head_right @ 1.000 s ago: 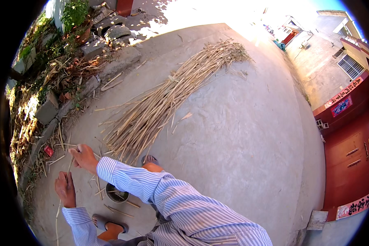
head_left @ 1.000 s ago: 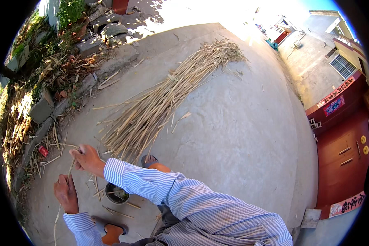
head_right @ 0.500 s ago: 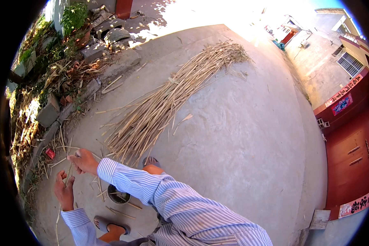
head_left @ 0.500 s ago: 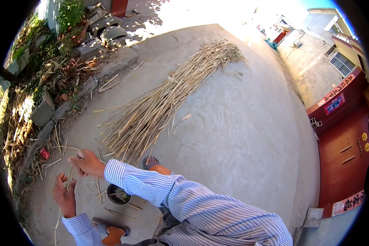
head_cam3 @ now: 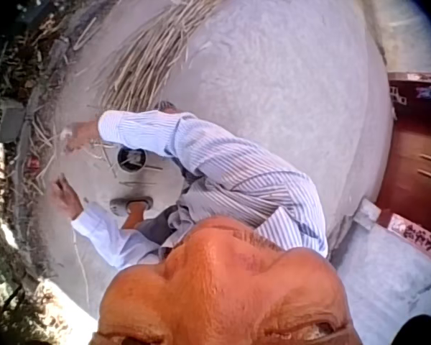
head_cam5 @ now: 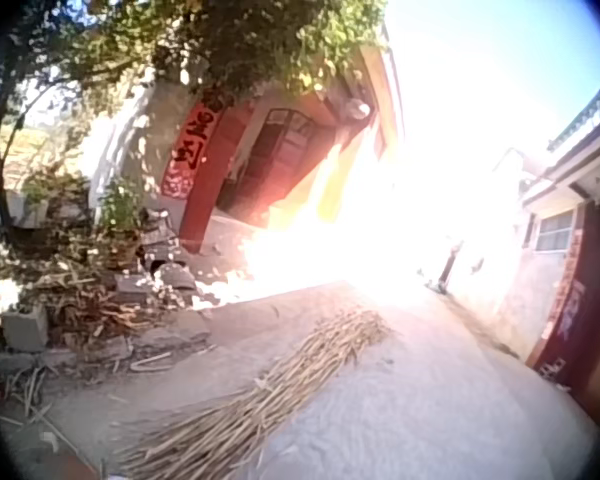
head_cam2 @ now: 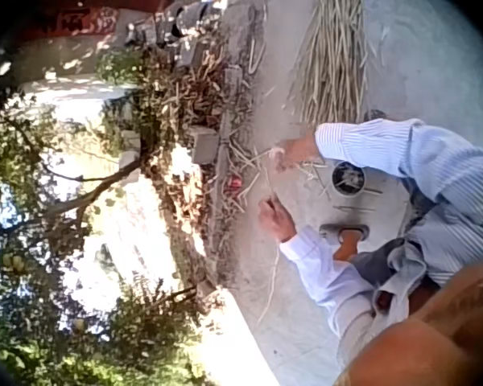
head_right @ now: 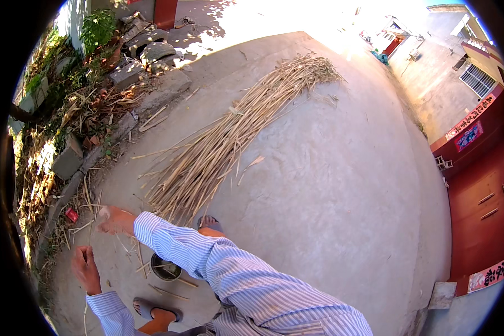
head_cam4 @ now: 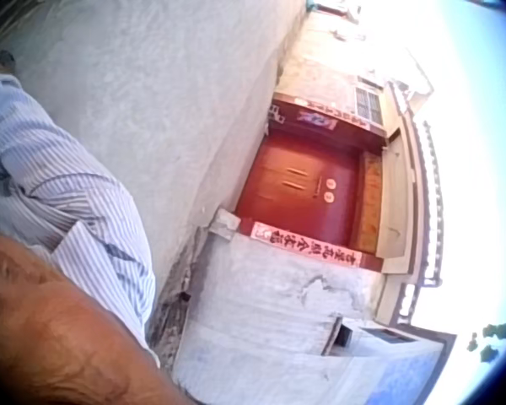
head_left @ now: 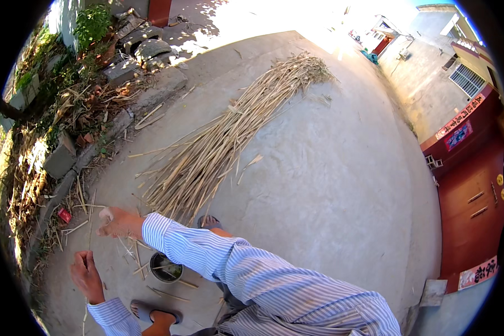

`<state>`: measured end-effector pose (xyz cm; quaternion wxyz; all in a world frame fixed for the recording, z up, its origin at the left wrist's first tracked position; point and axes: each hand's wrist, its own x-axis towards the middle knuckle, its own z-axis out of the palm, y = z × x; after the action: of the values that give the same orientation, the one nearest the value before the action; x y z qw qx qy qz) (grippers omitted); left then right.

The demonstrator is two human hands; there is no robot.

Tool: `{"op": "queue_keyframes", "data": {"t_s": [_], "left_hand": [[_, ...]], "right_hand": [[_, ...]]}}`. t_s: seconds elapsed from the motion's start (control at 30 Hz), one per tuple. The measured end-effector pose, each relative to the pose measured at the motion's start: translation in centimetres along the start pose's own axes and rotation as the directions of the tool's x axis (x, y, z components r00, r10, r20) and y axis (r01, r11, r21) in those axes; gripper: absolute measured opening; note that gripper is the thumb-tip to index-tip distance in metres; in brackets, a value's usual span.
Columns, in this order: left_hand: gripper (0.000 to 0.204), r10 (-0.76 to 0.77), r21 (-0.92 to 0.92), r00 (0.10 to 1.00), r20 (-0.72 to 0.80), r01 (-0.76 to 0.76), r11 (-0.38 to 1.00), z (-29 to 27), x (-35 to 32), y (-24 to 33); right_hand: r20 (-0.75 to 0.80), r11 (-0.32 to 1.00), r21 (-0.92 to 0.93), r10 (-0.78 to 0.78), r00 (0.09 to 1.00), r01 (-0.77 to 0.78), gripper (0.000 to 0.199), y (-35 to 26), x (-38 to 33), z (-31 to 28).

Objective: The person sits on the ground and repeatedly picks up long dried sticks, stripping off outer layers or side branches by hand. The removed pieces fall onto the ground, and the cleaned sticks are placed back into a pile.

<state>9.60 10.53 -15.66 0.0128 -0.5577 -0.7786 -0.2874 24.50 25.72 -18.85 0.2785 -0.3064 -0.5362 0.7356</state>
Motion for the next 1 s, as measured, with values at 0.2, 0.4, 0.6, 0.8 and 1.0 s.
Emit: {"op": "queue_keyframes", "data": {"t_s": [0.2, 0.4, 0.6, 0.8, 1.0], "left_hand": [[0.012, -0.09, -0.13, 0.978, 0.188, 0.116, 0.985, -0.1, -0.6, 1.5], [0.012, 0.039, 0.162, 0.975, 0.218, -0.076, 0.984, -0.2, -3.2, -2.4], [0.012, 0.024, 0.373, 0.998, 0.052, -0.042, 0.927, -7.5, -6.4, -4.7], [0.016, 0.085, 0.421, 0.995, 0.06, -0.102, 0.901, -12.4, -9.0, -5.3], [0.017, -0.132, 0.495, 0.991, 0.022, 0.104, 0.862, -14.1, -17.2, -5.7]], "right_hand": [[0.123, 0.988, 0.096, 0.112, 0.986, -0.124, 0.024, -1.0, -1.2, 2.0], [-0.156, 1.0, -0.003, -0.019, 0.988, 0.019, 0.023, -1.0, -0.7, -1.3], [-0.125, 0.989, 0.097, 0.124, 0.984, -0.112, 0.025, -3.8, -0.1, -1.0], [-0.084, 0.991, -0.078, 0.101, 0.991, -0.108, 0.031, -3.5, -0.9, -1.1], [0.082, 0.975, -0.167, 0.164, 0.983, -0.149, 0.03, -1.7, -1.4, -1.1]]}}
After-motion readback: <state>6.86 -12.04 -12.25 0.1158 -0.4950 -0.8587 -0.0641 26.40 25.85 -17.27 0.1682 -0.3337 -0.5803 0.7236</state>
